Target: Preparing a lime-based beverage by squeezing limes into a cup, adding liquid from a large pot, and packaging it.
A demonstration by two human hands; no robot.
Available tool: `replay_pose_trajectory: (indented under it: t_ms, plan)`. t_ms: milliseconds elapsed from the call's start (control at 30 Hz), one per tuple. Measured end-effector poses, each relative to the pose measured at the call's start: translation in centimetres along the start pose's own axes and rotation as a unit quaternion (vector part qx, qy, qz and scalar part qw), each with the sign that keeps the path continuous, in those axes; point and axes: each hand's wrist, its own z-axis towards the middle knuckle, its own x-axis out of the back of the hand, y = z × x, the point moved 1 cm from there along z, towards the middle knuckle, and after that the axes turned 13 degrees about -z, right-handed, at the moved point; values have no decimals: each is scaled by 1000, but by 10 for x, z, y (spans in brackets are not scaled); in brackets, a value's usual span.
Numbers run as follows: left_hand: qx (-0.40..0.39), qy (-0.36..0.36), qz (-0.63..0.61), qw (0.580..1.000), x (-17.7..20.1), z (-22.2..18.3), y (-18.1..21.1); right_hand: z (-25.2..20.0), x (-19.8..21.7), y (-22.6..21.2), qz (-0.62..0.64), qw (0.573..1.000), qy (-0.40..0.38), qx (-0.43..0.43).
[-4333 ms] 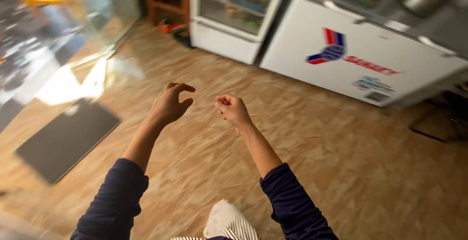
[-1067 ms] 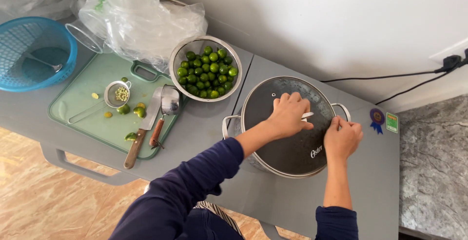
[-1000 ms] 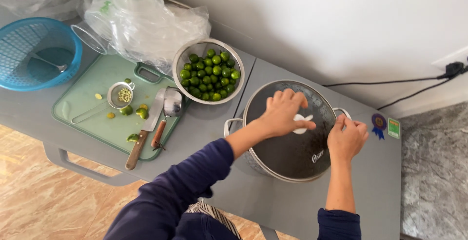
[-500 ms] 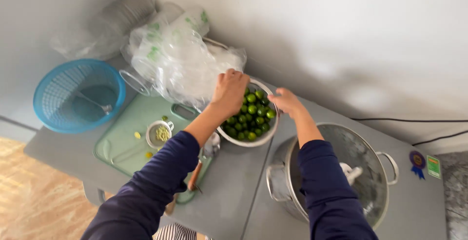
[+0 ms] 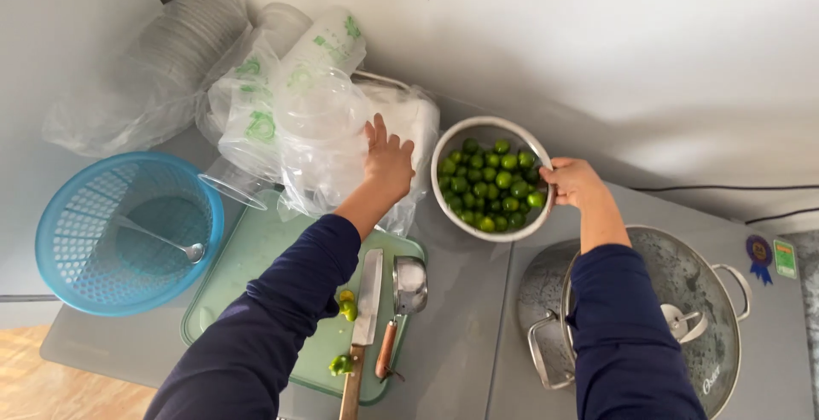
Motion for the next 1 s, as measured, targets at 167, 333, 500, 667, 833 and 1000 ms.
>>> replay_pose_trajectory:
  t_ms: [167,333,500,667,833,1000]
  plan:
    - [-5,64,70,995,-16,5,7,9,-8,-4,43,999,1,3]
    - [-92,62,9,994,57,-48,44,-14,-20,-9,18,999,31,-16]
    - [-269,302,-264,876,109,-112,47,-159,-53,-70,-331,874,232,270]
    - [-194,340,-332,858,99,-161,0,-224,-136,-38,-123,956,48,261]
    - [-101,365,-343,859,86,-228,-56,-232,-195,12,-69,970,-11,232]
    - [2,392,-331,859,82,-288,-110,-256,-216,27,97,993,-21,71]
